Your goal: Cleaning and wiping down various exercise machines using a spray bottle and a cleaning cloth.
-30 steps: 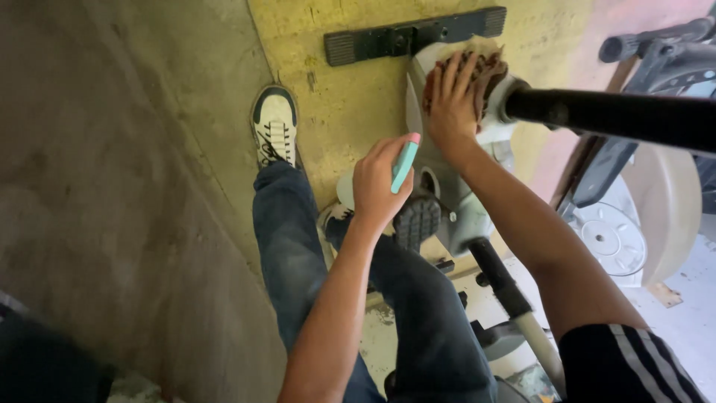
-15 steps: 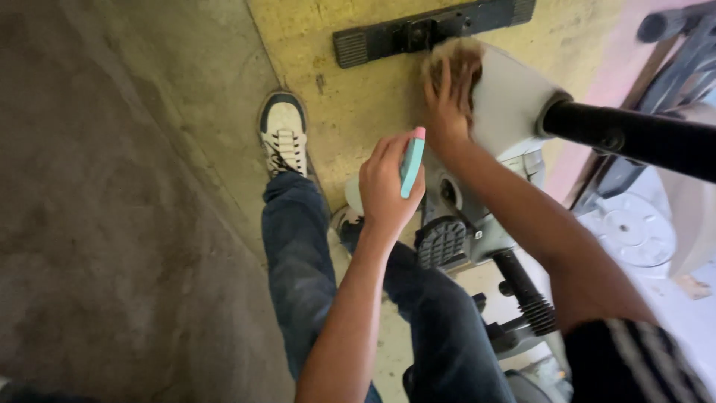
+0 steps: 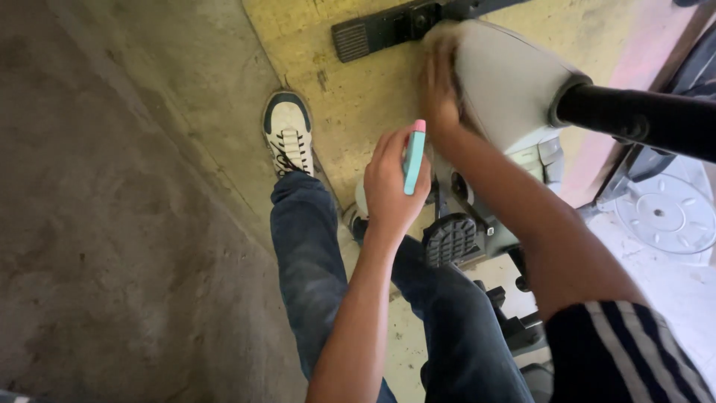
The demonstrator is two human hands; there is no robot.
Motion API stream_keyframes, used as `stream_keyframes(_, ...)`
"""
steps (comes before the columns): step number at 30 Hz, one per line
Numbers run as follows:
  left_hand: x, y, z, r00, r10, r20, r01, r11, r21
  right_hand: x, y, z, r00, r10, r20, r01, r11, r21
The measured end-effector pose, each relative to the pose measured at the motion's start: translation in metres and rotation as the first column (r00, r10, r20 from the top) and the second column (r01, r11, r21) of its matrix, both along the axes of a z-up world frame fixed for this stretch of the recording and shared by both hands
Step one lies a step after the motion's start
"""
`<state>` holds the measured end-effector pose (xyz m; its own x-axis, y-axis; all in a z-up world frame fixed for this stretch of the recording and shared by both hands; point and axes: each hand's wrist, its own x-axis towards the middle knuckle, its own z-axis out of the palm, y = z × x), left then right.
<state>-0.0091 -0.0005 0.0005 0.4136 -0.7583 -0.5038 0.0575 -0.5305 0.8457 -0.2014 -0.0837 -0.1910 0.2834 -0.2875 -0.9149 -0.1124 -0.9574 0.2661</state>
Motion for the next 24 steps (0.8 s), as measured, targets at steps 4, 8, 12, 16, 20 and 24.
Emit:
stream_keyframes(4, -0.005, 0.007, -0.003, 0.998, -0.065, -0.006, 0.065, 0.998, 0.016, -0.025, 0.041, 0.05, 0.978, 0.19, -0.087, -0.184, 0.98, 0.073)
stream_keyframes(8, -0.017, 0.016, -0.009, 0.994, -0.109, -0.018, 0.11, 0.993, 0.032, -0.016, 0.002, 0.109, 0.998, -0.049, -0.043, 0.057, 0.977, 0.205)
stream_keyframes(12, -0.026, 0.025, -0.014, 0.989, -0.146, -0.002, 0.146, 0.989, 0.014, -0.007, -0.048, 0.085, 0.891, -0.199, 0.409, 0.191, 0.98, 0.059)
stream_keyframes(16, -0.033, 0.032, -0.014, 0.987, -0.161, 0.018, 0.161, 0.987, 0.014, -0.018, -0.033, 0.034, 0.83, -0.052, 0.555, 0.164, 0.974, -0.154)
stream_keyframes(20, -0.04, 0.045, -0.019, 0.983, -0.183, 0.033, 0.183, 0.983, -0.013, -0.024, 0.006, 0.099, 0.923, 0.112, 0.368, -0.078, 0.991, -0.106)
stream_keyframes(24, -0.04, 0.045, -0.017, 0.978, -0.206, 0.035, 0.207, 0.978, -0.01, -0.037, 0.01, 0.16, 0.928, -0.039, 0.371, 0.004, 0.996, 0.094)
